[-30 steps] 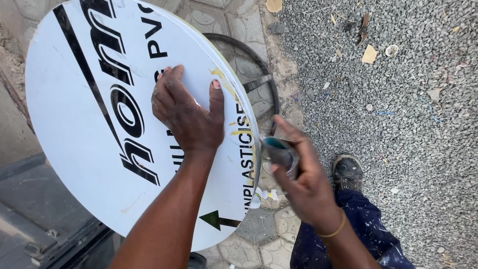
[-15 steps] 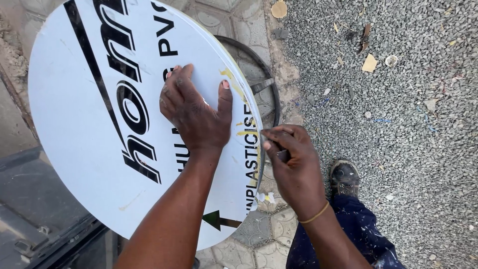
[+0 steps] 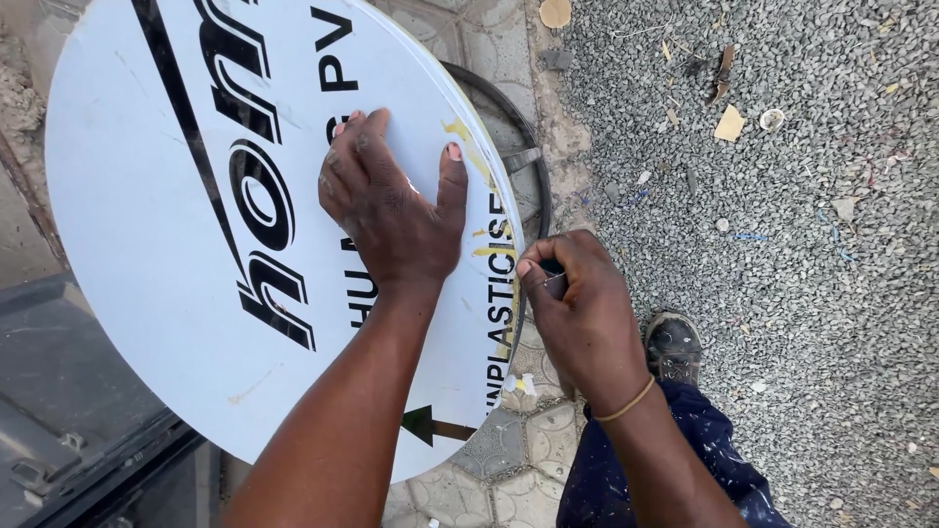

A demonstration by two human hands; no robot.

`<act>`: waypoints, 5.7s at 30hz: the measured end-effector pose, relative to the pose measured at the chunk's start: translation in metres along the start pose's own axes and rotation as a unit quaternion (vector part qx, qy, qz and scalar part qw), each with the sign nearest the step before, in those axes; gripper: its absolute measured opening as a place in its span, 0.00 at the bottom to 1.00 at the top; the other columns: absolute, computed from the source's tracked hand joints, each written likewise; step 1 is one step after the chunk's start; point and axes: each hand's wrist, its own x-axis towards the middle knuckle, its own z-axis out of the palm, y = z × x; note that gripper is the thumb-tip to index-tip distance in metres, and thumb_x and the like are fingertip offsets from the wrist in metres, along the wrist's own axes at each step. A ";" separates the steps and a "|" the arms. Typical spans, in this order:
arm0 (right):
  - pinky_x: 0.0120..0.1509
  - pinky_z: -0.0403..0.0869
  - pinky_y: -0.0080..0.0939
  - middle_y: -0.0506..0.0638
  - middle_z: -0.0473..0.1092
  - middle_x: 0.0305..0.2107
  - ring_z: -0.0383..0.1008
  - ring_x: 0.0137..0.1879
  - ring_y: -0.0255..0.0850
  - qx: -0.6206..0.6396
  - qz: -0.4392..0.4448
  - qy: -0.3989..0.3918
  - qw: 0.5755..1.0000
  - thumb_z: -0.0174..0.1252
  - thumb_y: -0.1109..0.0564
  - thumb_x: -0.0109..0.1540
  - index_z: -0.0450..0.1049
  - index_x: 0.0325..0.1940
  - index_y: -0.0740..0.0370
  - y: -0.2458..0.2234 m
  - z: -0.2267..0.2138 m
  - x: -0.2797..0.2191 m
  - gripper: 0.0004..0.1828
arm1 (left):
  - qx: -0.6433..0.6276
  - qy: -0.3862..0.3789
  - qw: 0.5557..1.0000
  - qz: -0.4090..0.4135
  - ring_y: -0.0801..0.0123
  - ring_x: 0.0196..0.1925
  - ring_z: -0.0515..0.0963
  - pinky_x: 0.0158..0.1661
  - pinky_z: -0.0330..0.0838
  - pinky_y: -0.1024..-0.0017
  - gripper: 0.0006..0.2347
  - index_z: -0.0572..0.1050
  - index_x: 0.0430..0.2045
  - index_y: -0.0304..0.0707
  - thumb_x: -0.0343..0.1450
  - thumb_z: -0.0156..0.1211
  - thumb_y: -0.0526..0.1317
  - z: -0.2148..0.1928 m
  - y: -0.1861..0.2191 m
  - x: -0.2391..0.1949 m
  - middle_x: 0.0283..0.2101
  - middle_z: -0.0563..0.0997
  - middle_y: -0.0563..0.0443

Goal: The person sits on the ground and uses a sanding block to smooth the surface of a white circular sign. They hold the sign steady with one hand while sanding the edges and the area around the printed text with the other hand.

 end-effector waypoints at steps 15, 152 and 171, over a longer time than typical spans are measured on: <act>0.46 0.74 0.35 0.47 0.72 0.33 0.71 0.36 0.36 0.148 0.077 0.030 0.986 0.65 0.55 0.61 0.71 0.22 0.59 0.057 0.000 -0.012 0.16 | 0.005 -0.011 1.000 -0.001 0.44 0.68 0.63 0.66 0.51 0.43 0.24 0.60 0.60 0.37 0.77 0.52 0.54 -0.002 0.000 0.000 0.62 0.65 0.37; 0.57 0.78 0.65 0.72 0.73 0.45 0.78 0.50 0.62 0.337 0.411 -0.255 0.808 0.51 0.57 0.61 0.62 0.67 0.70 0.123 -0.090 -0.012 0.30 | -0.097 -0.063 0.981 -0.156 0.51 0.58 0.66 0.58 0.60 0.49 0.12 0.69 0.49 0.41 0.72 0.55 0.38 -0.043 0.096 -0.073 0.52 0.65 0.47; 0.47 0.80 0.58 0.70 0.77 0.44 0.81 0.44 0.58 0.433 0.381 -0.198 0.792 0.38 0.43 0.69 0.72 0.56 0.65 0.083 -0.050 0.011 0.27 | -0.316 -0.408 0.702 -0.490 0.67 0.00 0.60 0.06 0.56 0.77 0.21 0.79 0.16 0.25 0.65 0.71 0.52 -0.068 0.032 -0.003 0.08 0.72 0.35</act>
